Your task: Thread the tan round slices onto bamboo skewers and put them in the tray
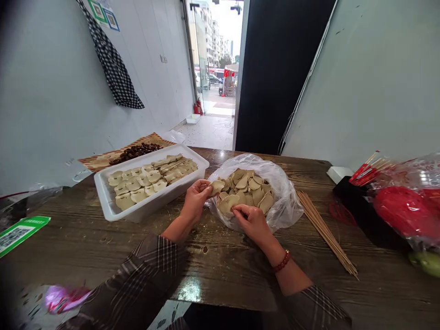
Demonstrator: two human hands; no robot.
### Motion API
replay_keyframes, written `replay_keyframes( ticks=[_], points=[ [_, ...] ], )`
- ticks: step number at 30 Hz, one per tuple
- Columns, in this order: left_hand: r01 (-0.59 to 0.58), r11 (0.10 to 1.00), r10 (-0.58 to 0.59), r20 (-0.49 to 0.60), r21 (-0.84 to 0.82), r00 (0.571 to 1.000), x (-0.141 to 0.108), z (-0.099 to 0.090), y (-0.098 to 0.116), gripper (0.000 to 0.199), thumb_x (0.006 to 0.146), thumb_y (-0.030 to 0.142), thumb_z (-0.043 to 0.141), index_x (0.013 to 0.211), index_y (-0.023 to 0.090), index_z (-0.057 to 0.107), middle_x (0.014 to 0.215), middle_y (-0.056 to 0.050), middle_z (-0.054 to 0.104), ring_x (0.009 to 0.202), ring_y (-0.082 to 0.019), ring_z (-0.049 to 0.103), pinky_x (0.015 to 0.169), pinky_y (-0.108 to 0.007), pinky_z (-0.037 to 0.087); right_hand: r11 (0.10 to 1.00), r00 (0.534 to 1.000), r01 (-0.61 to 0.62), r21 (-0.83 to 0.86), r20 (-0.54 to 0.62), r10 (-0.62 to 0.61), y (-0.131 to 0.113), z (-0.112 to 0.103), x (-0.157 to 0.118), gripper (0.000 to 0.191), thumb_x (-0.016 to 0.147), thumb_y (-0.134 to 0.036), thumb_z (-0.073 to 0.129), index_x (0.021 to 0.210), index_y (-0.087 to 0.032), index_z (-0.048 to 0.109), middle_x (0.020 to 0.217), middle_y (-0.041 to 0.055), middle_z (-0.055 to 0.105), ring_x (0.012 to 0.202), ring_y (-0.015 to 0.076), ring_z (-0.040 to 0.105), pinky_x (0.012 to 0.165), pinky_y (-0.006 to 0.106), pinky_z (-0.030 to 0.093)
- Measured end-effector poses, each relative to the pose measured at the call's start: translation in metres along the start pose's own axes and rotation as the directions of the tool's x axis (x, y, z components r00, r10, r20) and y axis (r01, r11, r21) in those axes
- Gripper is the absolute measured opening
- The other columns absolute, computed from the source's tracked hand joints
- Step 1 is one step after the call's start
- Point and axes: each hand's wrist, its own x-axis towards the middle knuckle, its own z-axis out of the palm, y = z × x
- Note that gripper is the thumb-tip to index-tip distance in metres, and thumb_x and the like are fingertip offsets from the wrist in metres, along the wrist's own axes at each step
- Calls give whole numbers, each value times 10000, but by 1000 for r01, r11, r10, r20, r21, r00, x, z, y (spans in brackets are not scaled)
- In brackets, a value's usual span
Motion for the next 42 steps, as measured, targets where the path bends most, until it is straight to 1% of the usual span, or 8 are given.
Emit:
replay_keyframes(
  ticks=[8, 14, 17, 20, 26, 29, 35, 42],
  points=[
    [-171, 946, 165, 46, 276, 985, 5, -6, -5, 145, 678, 253, 704, 738, 167, 604, 617, 31, 605, 569, -97, 531, 563, -194, 396, 999, 999, 31, -40, -22, -32, 0, 0, 1, 261, 922, -324, 527, 828, -187, 728, 753, 33, 739, 666, 172, 659, 614, 268, 474],
    [-200, 910, 172, 107, 364, 979, -3, 1, -5, 64, 695, 212, 677, 719, 168, 638, 639, 25, 609, 605, -97, 530, 585, -186, 385, 999, 999, -33, -3, -41, 33, 6, -2, -2, 257, 892, -349, 553, 880, -177, 743, 721, 37, 728, 615, 171, 642, 559, 262, 468],
    [-146, 939, 95, 173, 311, 980, -6, 6, -6, 106, 683, 224, 721, 719, 165, 640, 638, 26, 609, 608, -95, 529, 593, -190, 405, 998, 997, -56, 21, -58, 57, 8, -4, -3, 270, 893, -368, 555, 886, -171, 739, 679, 29, 695, 578, 153, 602, 527, 248, 438],
    [3, 992, -23, 155, 125, 988, -9, 10, -3, 227, 665, 306, 779, 787, 161, 653, 662, 24, 626, 615, -97, 549, 617, -206, 454, 993, 994, -79, 86, -68, 85, 6, -5, -3, 293, 897, -395, 557, 887, -160, 732, 615, 9, 643, 530, 131, 552, 501, 236, 409],
    [206, 975, -180, 244, -86, 953, -12, 13, 2, 395, 615, 389, 845, 891, 147, 699, 795, -18, 692, 712, -124, 620, 632, -227, 517, 989, 993, -88, 121, -70, 96, -2, -6, -2, 306, 891, -404, 565, 863, -148, 731, 591, -1, 610, 504, 107, 508, 495, 228, 385],
    [236, 967, -204, 262, -96, 943, -12, 14, 2, 368, 612, 353, 859, 871, 139, 708, 772, -17, 692, 689, -111, 620, 619, -210, 513, 991, 995, -80, 109, -50, 86, -4, -7, -1, 317, 895, -411, 556, 857, -152, 734, 576, -2, 603, 511, 109, 507, 490, 226, 375],
    [216, 962, -191, 152, -169, 970, -6, 11, 7, 261, 638, 275, 845, 816, 154, 698, 761, -5, 699, 650, -90, 619, 605, -192, 522, 993, 998, -49, 105, -21, 52, -3, -7, 1, 295, 889, -387, 556, 903, -161, 745, 596, 9, 635, 560, 131, 565, 512, 230, 392],
    [191, 975, -172, 161, -111, 972, -6, 14, 6, 276, 636, 292, 849, 821, 161, 691, 787, -11, 717, 650, -103, 633, 587, -200, 521, 997, 998, -40, 69, -47, 43, -3, -9, 3, 270, 897, -329, 546, 897, -153, 751, 643, 20, 678, 596, 132, 591, 538, 230, 394]
  ],
)
